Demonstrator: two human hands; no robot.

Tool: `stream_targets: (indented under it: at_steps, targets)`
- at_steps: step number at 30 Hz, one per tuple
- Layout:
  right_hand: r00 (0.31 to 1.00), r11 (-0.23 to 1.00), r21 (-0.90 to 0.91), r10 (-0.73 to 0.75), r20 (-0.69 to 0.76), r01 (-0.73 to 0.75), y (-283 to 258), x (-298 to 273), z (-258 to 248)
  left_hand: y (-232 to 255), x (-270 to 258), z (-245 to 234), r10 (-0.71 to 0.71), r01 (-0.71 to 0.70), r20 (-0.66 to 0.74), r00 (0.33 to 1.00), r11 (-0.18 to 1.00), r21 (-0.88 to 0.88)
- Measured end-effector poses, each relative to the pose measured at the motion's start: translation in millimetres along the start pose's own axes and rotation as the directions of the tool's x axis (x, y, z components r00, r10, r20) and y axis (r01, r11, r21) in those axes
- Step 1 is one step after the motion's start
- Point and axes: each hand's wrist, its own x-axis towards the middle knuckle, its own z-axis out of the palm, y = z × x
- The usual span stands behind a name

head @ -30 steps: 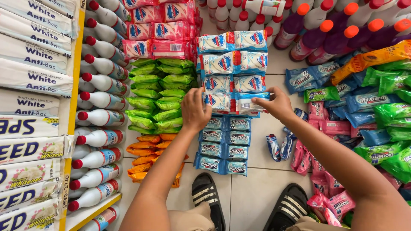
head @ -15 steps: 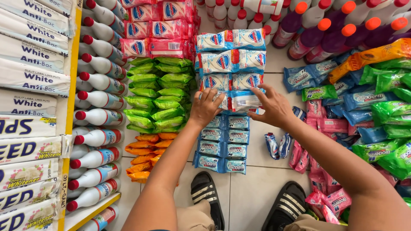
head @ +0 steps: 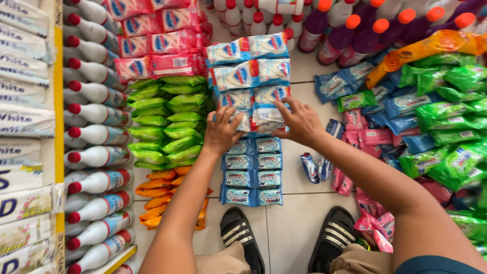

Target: The person sits on the floor and organizes various packaged soaps and bottles by stacking them into neat piles. They handle blue, green, and pink soap packages, arranging them in rows on the tiled floor next to shelves of other products.

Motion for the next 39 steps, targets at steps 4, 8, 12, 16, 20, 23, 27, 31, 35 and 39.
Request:
stream_targets:
  at_steps: [4,8,12,16,20,23,27,31,35,39]
  targets:
    - [1.000,0.992,-0.128,0.002,-0.008,-0.003,4,-11,19,2,3,1,0.013,-0.012,0.025,1.000,0.999,-0.036]
    - [0.999,0.982,-0.186,-0.038,-0.003,0.037,5,-7,26,-3,0,-1,0.025,-0.026,0.040,0.999,1.000,0.016]
    - [0.999,0.980,-0.195,-0.034,0.015,0.037,9,-3,28,-8,-2,-1,0.048,-0.048,0.002,0.999,0.998,0.049]
    - [1.000,0.980,-0.198,-0.019,0.016,0.022,4,-2,17,-4,-1,-9,0.079,-0.079,0.004,0.997,0.990,0.115]
    - [0.999,0.982,-0.188,-0.019,0.033,0.025,3,-3,2,-2,8,-17,0.100,-0.102,0.023,0.995,0.992,0.072]
    - [1.000,0.989,-0.150,-0.015,-0.022,0.012,8,-7,-12,2,19,-19,0.089,-0.088,-0.014,0.996,0.995,0.038]
    - [0.982,0.999,-0.038,0.016,-0.187,-0.023,37,-19,-47,34,59,-31,0.111,-0.122,-0.160,0.981,0.991,-0.061]
    - [0.917,0.980,0.007,0.188,-0.352,-0.198,103,-41,-94,93,111,-30,0.173,-0.200,-0.197,0.965,0.971,-0.129]
    - [0.715,0.877,0.176,0.469,-0.519,-0.447,184,-88,-132,181,168,-18,0.280,-0.343,-0.244,0.929,0.896,-0.280]
    - [0.497,0.722,0.279,0.655,-0.569,-0.633,285,-158,-149,280,237,7,0.354,-0.404,-0.196,0.915,0.814,-0.418]
